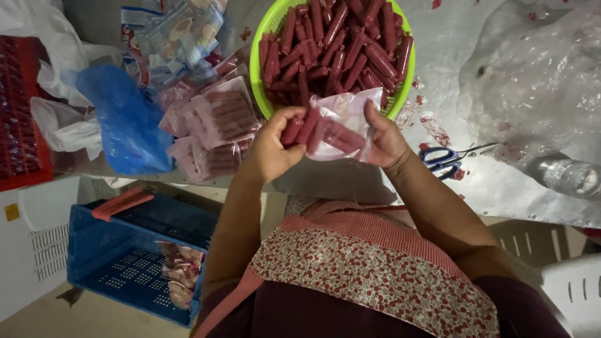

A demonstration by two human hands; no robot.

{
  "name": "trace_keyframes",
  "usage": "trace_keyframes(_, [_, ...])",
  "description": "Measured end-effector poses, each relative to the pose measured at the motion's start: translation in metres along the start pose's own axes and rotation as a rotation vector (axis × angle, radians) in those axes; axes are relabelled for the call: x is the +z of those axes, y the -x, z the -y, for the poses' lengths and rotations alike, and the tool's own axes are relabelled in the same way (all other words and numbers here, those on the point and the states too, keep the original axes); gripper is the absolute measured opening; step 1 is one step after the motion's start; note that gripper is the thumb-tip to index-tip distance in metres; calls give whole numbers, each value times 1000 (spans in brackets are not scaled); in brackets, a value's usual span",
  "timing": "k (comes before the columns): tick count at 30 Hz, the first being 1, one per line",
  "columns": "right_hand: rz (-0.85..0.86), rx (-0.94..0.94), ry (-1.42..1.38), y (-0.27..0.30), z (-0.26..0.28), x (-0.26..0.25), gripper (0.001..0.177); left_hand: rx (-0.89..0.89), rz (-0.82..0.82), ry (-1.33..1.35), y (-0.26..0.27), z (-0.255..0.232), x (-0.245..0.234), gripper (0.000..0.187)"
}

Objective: The person picks up several sausage links from a basket and places them into plastic packages.

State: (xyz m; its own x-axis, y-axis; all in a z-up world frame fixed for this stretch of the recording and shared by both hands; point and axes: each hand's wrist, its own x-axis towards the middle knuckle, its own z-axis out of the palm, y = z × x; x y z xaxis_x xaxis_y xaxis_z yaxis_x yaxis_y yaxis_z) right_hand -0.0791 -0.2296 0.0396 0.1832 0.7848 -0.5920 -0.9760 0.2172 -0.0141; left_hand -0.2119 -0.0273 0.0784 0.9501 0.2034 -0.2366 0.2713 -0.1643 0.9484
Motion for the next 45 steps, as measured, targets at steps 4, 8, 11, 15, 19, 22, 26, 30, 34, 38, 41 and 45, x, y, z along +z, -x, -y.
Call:
trace_keyframes(4, [26,-72,245,-4,4,-26,70,44,80,33,-4,-5,-9,56])
trace_keyframes(8, [-35,-97,139,1,-4,-9,55,81,78,-34,-5,-8,-8,56])
trace_keyframes(11, [-105,-61,38,-2,-4,-6,49,32,89,-73,-7,-25,-3,62])
trace_keyframes(15, [-26,-54,155,-5,-12,-8,52,-214,188,-220,-5,-51,6,89])
trace_keyframes(19, [-149,-55,60,5,-16,0,47,-279,72,-85,-4,-17,14,87])
trace_keyframes(22, [-162,-85,207,0,-10,-24,42,-204,-13,111,7,-2,14,84])
trace_keyframes(26, [-168,-101,287,1,-5,-9,42,-128,-65,238,2,21,30,83])
trace_keyframes(30, [-116,-151,297,3,-9,-6,37,-140,-224,297,-3,6,48,79])
trace_keyframes(34, [-66,-189,289,-4,0,-33,35,-198,-252,219,6,9,33,73])
trace_keyframes(38, [34,-213,304,-4,0,-38,31,-190,-200,-32,1,29,21,53])
trace_keyframes(41, [-21,-232,234,3,-5,-20,27,-156,-121,-178,-3,31,12,48])
trace_keyframes(45, [93,-185,191,-2,-8,-22,38,-222,-6,-19,6,-26,-1,50])
